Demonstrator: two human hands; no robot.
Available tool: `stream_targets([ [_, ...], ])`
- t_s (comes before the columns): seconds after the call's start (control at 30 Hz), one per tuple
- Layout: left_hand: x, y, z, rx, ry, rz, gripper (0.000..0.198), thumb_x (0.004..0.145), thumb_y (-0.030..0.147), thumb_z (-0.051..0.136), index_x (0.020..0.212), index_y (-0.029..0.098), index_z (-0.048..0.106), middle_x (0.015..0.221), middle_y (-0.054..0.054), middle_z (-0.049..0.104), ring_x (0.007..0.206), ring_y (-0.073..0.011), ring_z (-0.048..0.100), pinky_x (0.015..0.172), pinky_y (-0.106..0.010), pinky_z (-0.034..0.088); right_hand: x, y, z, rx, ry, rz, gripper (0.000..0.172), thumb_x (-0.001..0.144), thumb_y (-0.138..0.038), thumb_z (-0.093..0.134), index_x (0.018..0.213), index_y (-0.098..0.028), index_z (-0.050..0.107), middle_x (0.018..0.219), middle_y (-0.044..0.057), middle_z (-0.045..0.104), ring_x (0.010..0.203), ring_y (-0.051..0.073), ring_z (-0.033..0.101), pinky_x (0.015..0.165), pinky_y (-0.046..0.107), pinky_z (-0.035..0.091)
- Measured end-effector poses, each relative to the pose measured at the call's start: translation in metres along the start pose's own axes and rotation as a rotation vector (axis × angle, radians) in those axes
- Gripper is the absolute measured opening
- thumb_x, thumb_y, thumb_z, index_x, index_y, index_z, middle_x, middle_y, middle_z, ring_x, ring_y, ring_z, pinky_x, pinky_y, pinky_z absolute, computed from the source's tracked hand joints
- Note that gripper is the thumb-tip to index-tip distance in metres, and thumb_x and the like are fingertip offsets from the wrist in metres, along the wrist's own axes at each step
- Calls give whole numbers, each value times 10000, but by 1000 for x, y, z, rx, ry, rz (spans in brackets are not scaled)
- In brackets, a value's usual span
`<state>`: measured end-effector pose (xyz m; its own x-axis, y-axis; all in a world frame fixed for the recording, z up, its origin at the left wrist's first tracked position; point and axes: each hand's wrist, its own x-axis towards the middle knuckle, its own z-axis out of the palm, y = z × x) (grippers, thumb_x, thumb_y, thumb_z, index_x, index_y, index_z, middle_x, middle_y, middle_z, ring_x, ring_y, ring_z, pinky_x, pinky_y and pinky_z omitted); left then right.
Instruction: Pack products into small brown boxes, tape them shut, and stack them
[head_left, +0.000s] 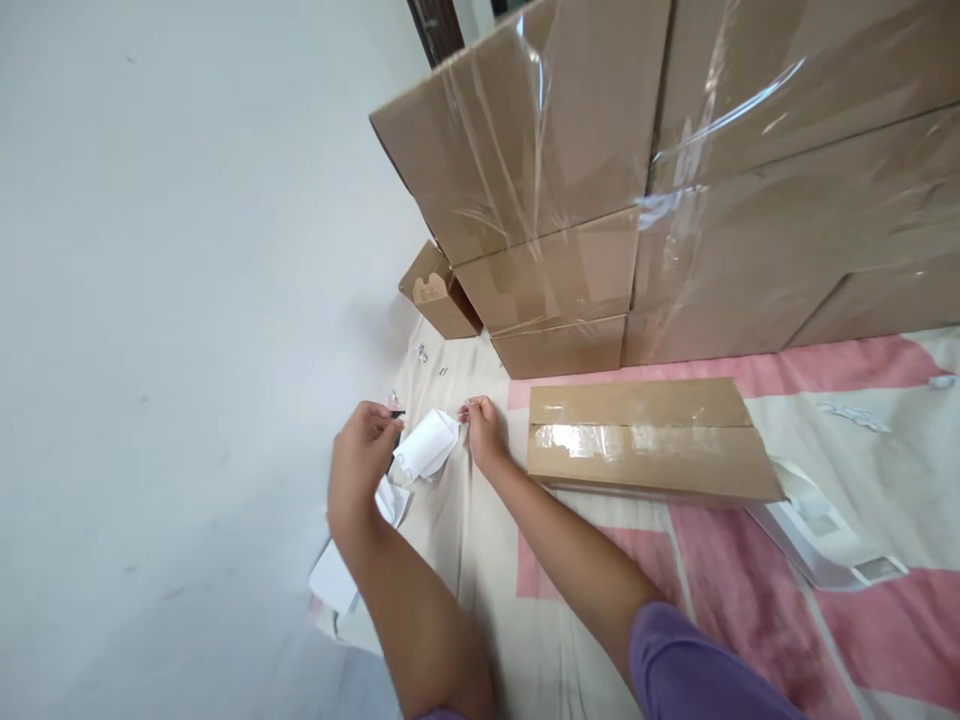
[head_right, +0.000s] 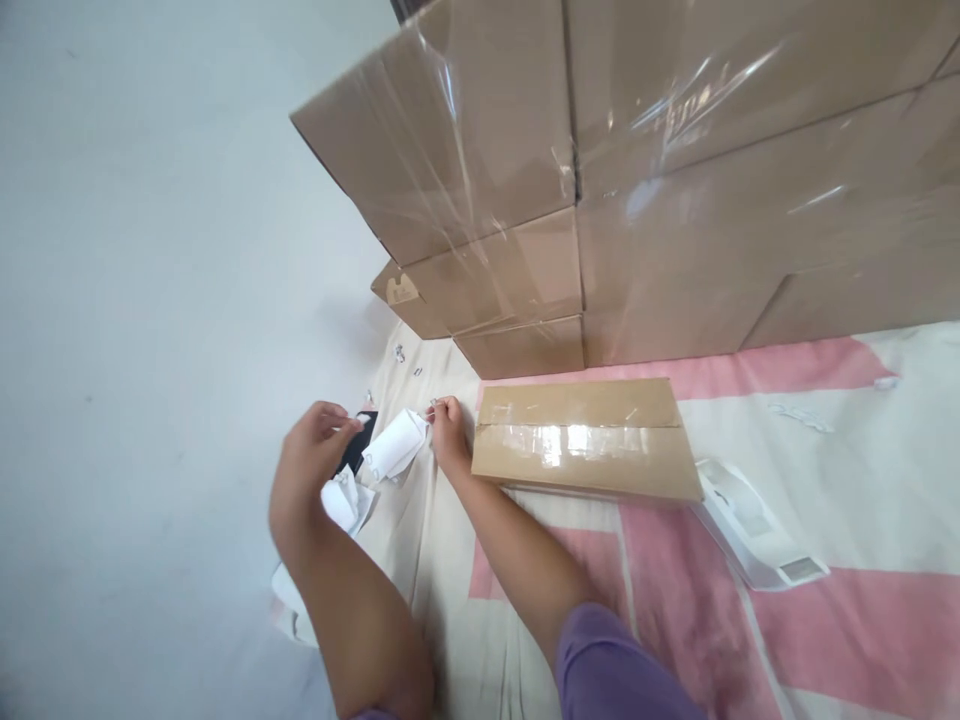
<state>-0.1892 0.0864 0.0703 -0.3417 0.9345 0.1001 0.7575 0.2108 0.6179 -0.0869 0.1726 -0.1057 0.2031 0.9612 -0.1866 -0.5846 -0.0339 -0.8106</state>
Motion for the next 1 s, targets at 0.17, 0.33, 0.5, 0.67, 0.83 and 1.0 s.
stream_targets([
  [0.17, 16, -75, 40, -29, -152, -24, 222, 683, 379, 652, 827, 210, 645, 706, -19, 705, 616, -185, 601, 570, -277, 434, 0, 0, 1, 26, -14, -27, 179, 840, -389, 501, 738, -241, 498, 656, -45, 606, 596, 137, 581, 623, 254, 479],
  [0.33, 14, -121, 70, -37, 37, 28, 341, 746, 480, 618, 937, 200, 659, 857, -41, 700, 740, -190, 612, 686, -299, 481, 1, 2, 1, 5, -28, -43, 192, 837, -402, 519, 733, -242, 501, 639, -53, 600, 593, 133, 573, 625, 250, 473],
  [0.5, 10, -117, 89, 16, 130, 127, 328, 886, 451, 522, 1058, 198, 640, 994, -74, 719, 862, -208, 636, 820, -333, 485, 1, 2, 1, -26, -48, -62, 193, 848, -408, 497, 744, -245, 493, 628, -61, 588, 594, 131, 569, 627, 248, 464],
  [0.67, 5, -102, 91, 224, 106, 257, 201, 899, 357, 592, 1016, 232, 697, 1118, -90, 719, 1101, -295, 576, 986, -441, 353, 1, 2, 2, -42, -70, -74, 182, 853, -393, 499, 742, -250, 486, 628, -66, 578, 605, 133, 554, 645, 253, 454],
  [0.83, 0, -96, 94, 332, -9, 320, 164, 884, 305, 642, 1006, 264, 743, 1171, -76, 705, 1145, -305, 557, 932, -430, 348, 1, 2, 3, -55, -73, -79, 176, 856, -384, 483, 739, -255, 465, 619, -67, 559, 613, 138, 545, 652, 258, 448],
  [1.0, -1, -94, 100, 363, -90, 327, 160, 909, 300, 622, 970, 272, 768, 1212, -69, 696, 1182, -296, 558, 962, -451, 335, 3, 5, 3, -61, -83, -78, 182, 869, -379, 489, 741, -251, 472, 638, -67, 568, 641, 137, 557, 694, 263, 453],
])
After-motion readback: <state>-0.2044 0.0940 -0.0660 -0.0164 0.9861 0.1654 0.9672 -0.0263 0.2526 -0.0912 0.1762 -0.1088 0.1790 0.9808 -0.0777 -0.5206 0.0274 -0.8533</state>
